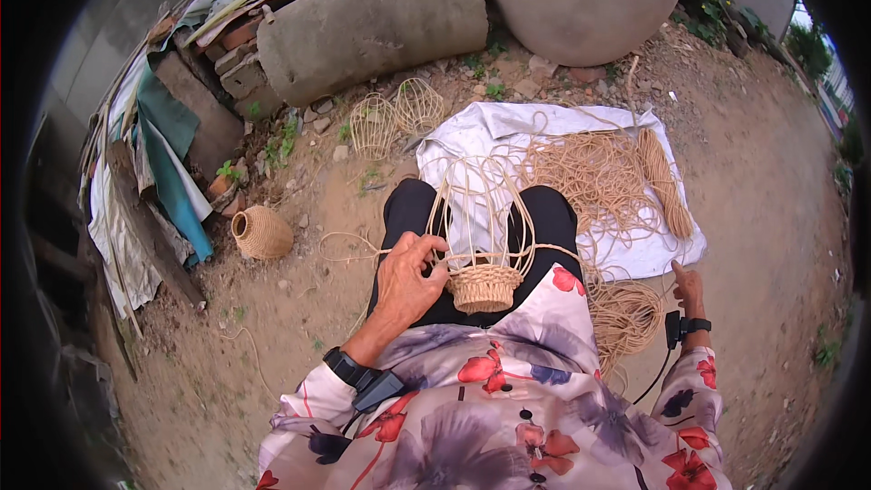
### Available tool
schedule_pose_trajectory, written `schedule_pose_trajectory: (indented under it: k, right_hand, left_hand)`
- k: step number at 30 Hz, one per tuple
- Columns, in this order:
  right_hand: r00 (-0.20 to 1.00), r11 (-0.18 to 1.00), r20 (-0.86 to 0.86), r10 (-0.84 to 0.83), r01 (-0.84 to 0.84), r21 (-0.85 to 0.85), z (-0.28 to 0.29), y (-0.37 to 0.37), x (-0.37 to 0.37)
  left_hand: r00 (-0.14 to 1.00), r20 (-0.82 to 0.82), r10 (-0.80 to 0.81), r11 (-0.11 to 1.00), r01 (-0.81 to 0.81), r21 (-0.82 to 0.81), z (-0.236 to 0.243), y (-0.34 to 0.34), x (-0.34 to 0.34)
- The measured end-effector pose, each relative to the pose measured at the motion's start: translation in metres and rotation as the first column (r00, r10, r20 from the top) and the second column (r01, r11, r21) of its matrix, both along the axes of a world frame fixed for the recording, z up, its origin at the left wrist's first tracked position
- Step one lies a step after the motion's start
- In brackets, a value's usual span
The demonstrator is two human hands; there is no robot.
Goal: Weaving a small basket or trap from thin wooden strips.
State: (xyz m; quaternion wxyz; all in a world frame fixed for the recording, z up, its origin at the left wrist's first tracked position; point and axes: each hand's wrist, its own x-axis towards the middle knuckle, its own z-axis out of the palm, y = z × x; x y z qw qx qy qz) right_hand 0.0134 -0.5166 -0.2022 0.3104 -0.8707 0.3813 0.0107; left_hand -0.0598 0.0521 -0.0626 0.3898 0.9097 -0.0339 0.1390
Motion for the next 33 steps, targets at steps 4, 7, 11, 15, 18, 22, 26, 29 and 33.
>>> schedule_pose_trajectory:
  k: [4, 7, 11, 15, 18, 22, 26, 29, 33]
  right_hand:
    - [0.909, 0.932, 0.257, 0.328, -0.268, -0.243, 0.005, 0.058, 0.014]
    - [0.701, 0.857, 0.578, 0.417, -0.515, 0.006, 0.06, 0.17, 0.033]
    - [0.42, 0.547, 0.601, 0.68, -0.836, -0.036, 0.132, 0.288, 0.032]
    - [0.416, 0.506, 0.445, 0.793, -0.857, -0.1, 0.125, 0.337, 0.039]
    - [0.455, 0.527, 0.356, 0.816, -0.839, -0.136, 0.122, 0.341, 0.044]
    - [0.454, 0.513, 0.354, 0.818, -0.854, -0.089, 0.112, 0.338, 0.055]
    - [0.449, 0.458, 0.311, 0.838, -0.888, 0.047, 0.105, 0.33, 0.061]
    - [0.459, 0.403, 0.424, 0.781, -0.889, 0.218, 0.12, 0.324, 0.049]
    - [0.305, 0.311, 0.394, 0.867, -0.949, 0.051, 0.131, 0.288, 0.006]
  left_hand:
    - [0.985, 0.151, -0.079, 0.984, 0.054, 0.168, 0.009, 0.001, 0.004]
    - [0.972, 0.219, -0.087, 0.981, 0.046, 0.186, 0.02, -0.005, 0.004]
    - [0.912, 0.271, -0.308, 0.897, 0.184, 0.401, 0.014, -0.006, 0.015]
    - [0.917, 0.23, -0.325, 0.872, 0.196, 0.449, 0.02, -0.014, 0.016]
    - [0.943, 0.309, -0.126, 0.922, -0.004, 0.386, 0.012, -0.006, 0.015]
    - [0.99, 0.127, 0.06, 0.937, -0.099, 0.335, 0.014, 0.002, 0.005]
    - [0.963, 0.2, -0.178, 0.917, 0.089, 0.389, 0.026, -0.008, 0.011]
    - [0.945, 0.18, -0.272, 0.883, 0.171, 0.436, 0.026, -0.004, 0.017]
    - [0.938, 0.195, -0.286, 0.885, 0.18, 0.43, 0.022, -0.011, 0.019]
